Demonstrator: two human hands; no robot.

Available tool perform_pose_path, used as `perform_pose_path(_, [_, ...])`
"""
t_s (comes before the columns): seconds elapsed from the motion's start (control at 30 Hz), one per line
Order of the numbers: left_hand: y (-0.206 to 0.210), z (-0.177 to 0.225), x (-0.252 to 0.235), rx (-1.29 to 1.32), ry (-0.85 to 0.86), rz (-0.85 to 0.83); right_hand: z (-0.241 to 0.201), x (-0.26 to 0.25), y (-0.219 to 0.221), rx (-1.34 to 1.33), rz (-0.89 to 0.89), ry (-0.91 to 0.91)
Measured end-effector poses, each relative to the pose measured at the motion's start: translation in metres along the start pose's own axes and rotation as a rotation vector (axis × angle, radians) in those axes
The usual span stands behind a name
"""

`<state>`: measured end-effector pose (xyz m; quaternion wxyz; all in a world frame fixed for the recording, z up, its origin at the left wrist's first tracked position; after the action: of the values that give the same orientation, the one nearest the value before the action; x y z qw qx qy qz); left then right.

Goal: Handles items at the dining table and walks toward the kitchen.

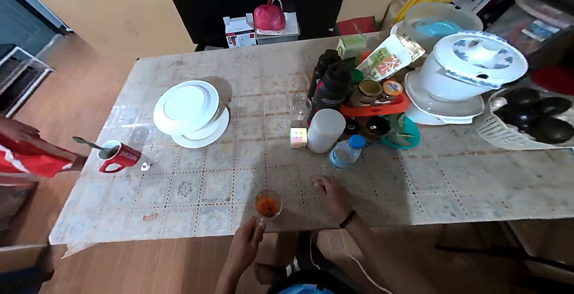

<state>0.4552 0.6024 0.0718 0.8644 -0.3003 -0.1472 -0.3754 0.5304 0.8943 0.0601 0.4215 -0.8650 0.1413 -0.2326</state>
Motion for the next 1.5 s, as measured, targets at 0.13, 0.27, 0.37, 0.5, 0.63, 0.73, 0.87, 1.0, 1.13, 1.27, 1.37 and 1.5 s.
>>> perform_pose_path(0.13, [0.002, 0.003, 0.001, -0.015, -0.023, -0.018, 0.014, -0.006, 0.021, 0.012, 0.053, -0.027])
perform_pose_path(0.27, [0.007, 0.005, 0.003, -0.007, -0.046, -0.019, 0.012, -0.012, 0.022, 0.009, 0.064, -0.039])
perform_pose_path(0.37, [0.009, 0.003, 0.004, -0.002, -0.051, -0.022, 0.012, -0.017, 0.025, 0.068, 0.06, -0.067])
perform_pose_path(0.5, [0.01, 0.001, 0.007, -0.016, -0.067, -0.026, 0.006, -0.018, 0.022, 0.078, 0.002, -0.05])
perform_pose_path(0.63, [0.01, -0.001, 0.009, -0.001, -0.065, -0.017, -0.022, -0.004, 0.005, -0.177, 0.046, -0.174])
perform_pose_path(0.73, [0.011, -0.005, 0.011, 0.009, -0.05, -0.012, -0.064, 0.016, -0.003, -0.296, 0.106, -0.46])
perform_pose_path(0.87, [0.009, -0.001, 0.013, 0.012, -0.053, -0.007, -0.097, 0.023, 0.004, -0.106, -0.017, -0.766])
perform_pose_path(1.0, [0.004, -0.005, 0.015, 0.019, -0.047, 0.032, -0.104, 0.016, 0.004, -0.081, -0.164, -0.816])
perform_pose_path(1.13, [0.001, -0.012, 0.014, 0.037, -0.078, 0.068, -0.104, -0.001, 0.0, -0.184, -0.144, -0.786])
perform_pose_path(1.27, [-0.001, -0.015, 0.011, 0.084, -0.103, 0.109, -0.104, -0.028, 0.001, -0.236, -0.067, -0.777])
perform_pose_path(1.37, [0.0, -0.017, 0.007, 0.121, -0.107, 0.155, -0.105, -0.059, 0.006, -0.246, -0.041, -0.752])
perform_pose_path(1.5, [0.003, -0.021, 0.008, 0.177, -0.123, 0.244, -0.122, -0.11, 0.013, -0.217, -0.098, -0.66])
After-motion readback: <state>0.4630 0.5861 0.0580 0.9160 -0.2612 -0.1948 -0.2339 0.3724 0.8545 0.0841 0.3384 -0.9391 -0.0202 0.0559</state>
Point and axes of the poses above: each hand's wrist, its own x-axis away from the middle knuckle, its own y-axis out of the palm, z = x × y, the point moved 1 cm from there along -x, towards the middle knuckle, and after that the axes turned 6 degrees about -y, right-handed, at the moved point
